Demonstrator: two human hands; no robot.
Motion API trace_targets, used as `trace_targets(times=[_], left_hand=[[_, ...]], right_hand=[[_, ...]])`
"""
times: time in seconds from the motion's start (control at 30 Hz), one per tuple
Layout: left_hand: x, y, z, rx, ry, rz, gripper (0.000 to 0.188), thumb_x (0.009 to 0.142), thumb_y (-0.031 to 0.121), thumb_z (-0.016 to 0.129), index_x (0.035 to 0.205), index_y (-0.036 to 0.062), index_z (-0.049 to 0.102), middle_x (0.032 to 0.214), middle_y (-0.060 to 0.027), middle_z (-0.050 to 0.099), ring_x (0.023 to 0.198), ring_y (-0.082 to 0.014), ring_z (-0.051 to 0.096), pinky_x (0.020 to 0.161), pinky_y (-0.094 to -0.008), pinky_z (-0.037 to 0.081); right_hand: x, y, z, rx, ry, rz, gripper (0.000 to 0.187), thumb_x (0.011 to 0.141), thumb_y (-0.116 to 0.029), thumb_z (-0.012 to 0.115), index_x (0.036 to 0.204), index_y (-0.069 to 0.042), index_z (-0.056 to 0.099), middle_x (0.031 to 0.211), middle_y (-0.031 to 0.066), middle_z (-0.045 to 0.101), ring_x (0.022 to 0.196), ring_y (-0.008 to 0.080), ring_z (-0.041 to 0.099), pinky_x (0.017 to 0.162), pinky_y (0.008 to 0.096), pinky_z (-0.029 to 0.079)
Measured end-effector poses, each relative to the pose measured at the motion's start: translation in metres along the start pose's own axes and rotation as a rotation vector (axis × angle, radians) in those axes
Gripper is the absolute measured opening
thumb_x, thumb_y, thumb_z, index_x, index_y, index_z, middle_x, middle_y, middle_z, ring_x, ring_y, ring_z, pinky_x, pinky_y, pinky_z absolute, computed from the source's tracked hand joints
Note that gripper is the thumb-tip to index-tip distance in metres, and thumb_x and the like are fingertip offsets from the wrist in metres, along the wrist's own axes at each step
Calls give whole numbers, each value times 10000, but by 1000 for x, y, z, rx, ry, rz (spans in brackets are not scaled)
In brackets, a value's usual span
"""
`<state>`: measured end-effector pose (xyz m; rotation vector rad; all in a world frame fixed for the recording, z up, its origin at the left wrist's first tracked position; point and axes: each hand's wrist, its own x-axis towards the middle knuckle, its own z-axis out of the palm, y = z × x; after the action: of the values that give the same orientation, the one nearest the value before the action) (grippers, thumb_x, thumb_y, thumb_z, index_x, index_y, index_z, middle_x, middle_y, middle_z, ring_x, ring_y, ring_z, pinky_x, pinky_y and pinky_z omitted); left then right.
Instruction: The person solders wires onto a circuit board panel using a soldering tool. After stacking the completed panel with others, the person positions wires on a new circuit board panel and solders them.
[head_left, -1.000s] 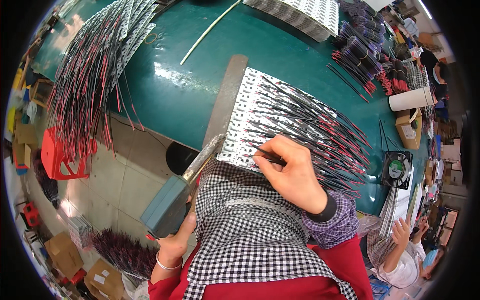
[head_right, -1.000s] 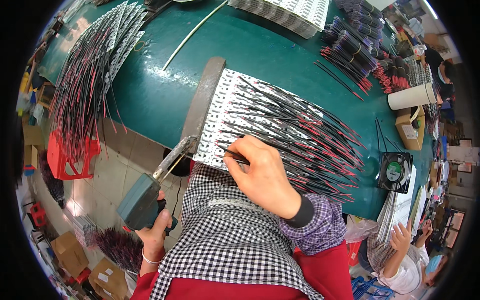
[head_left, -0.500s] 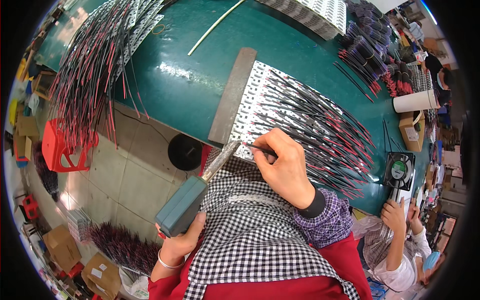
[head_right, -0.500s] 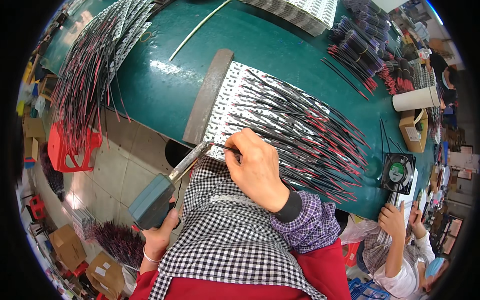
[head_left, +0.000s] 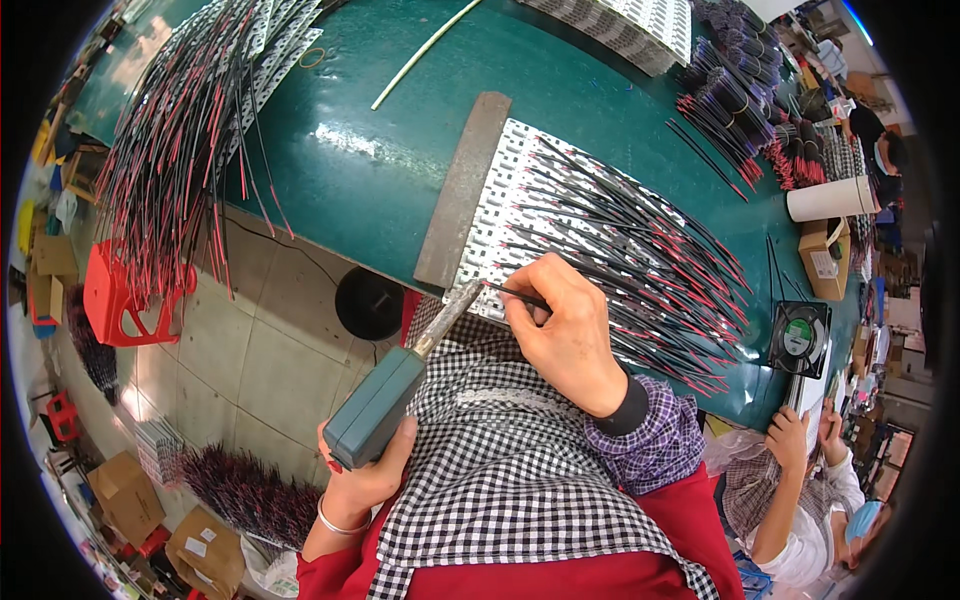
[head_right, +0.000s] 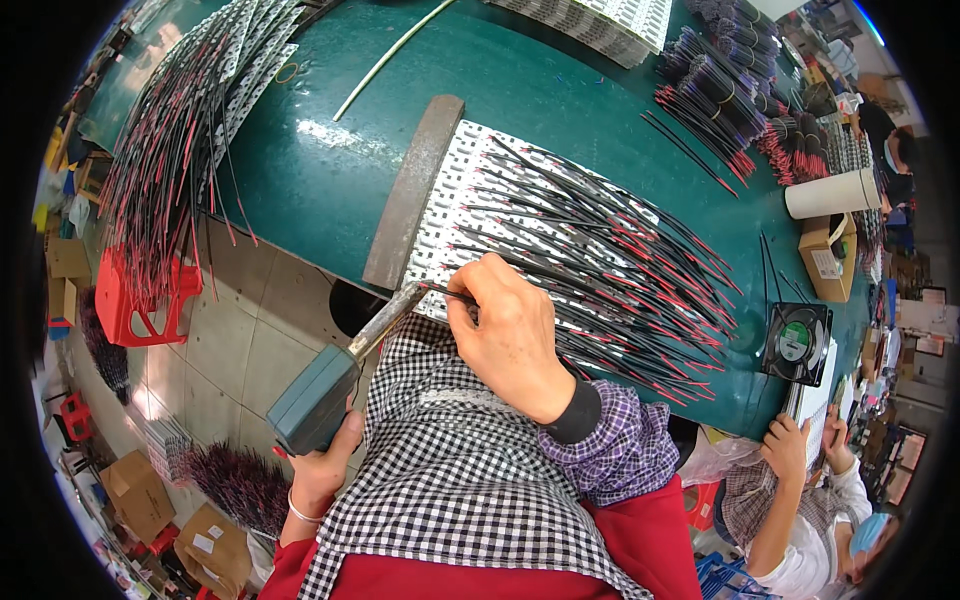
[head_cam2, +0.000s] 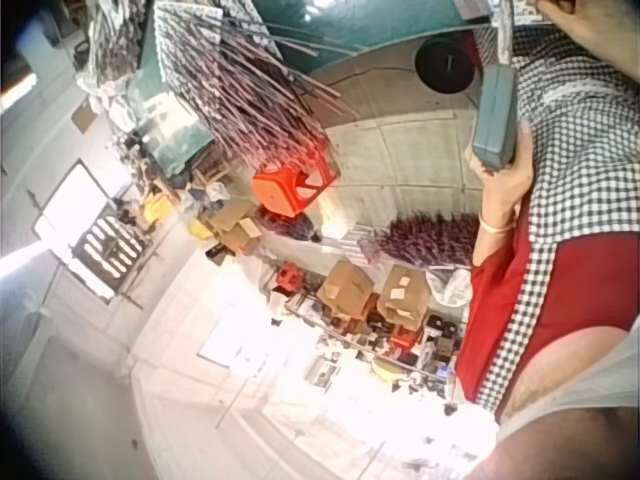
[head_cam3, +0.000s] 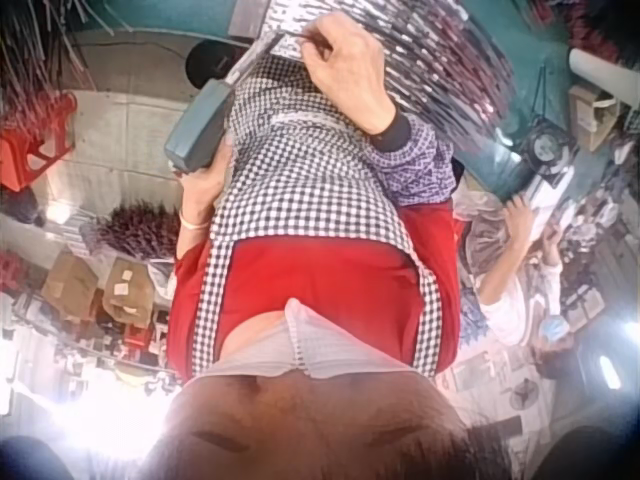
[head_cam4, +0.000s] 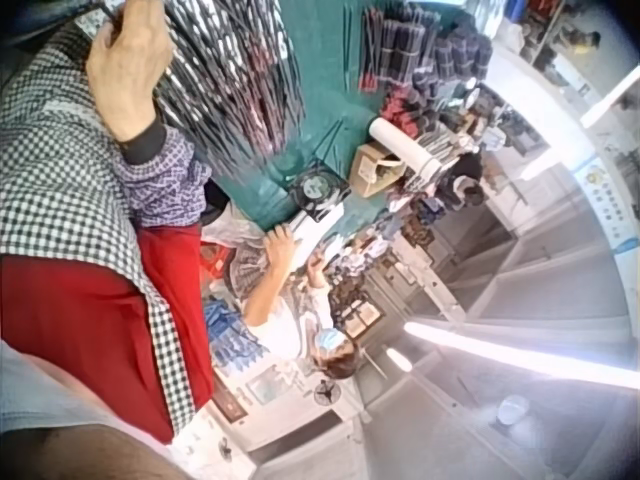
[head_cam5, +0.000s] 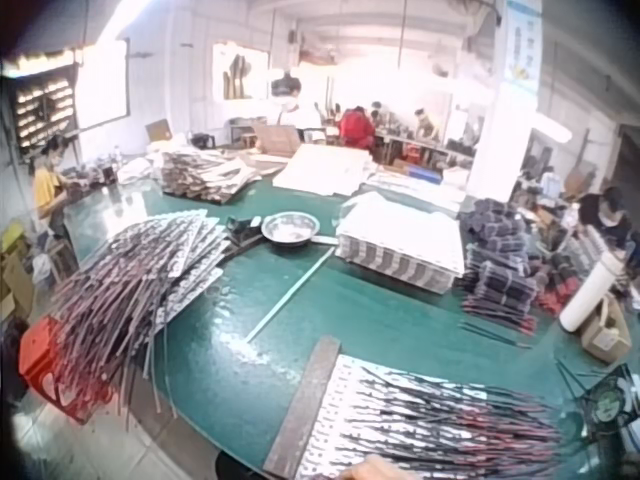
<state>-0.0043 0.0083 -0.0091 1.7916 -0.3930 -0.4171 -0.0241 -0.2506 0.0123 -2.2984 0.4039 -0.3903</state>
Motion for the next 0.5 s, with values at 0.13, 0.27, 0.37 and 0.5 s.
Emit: trace_targets(times=[0.13,0.27,0.37,0.5], left_hand=[[-3,-7,-8,54,-70,72,315,876,6,752,1177,-34,669,1018,-72,699,801,-120,642,690,-258,539],[-13,-14,-11,113,-73,71,323,880,-3,739,1191,-37,659,1007,-68,697,780,-113,627,642,-254,521],[-14,-10,-12,-76,-82,-26,332,886,-10,725,1208,-37,648,979,-63,688,735,-101,599,596,-249,490],[-13,-8,-8,-74,-22,-22,337,893,-10,716,1220,-33,641,959,-52,672,696,-89,566,573,-240,461]], right_hand=[[0,1,-1,-5,-4,3,112,780,13,696,862,-29,631,824,107,634,687,308,651,602,400,505],[1,0,-1,-6,-8,10,113,783,10,698,865,-29,630,824,109,634,693,313,652,607,402,506],[1,1,0,-1,-9,14,111,786,6,700,867,-27,632,825,113,634,690,314,651,605,404,505],[3,1,-2,11,-24,37,97,792,-3,703,867,-15,642,821,125,637,666,310,641,601,402,502]])
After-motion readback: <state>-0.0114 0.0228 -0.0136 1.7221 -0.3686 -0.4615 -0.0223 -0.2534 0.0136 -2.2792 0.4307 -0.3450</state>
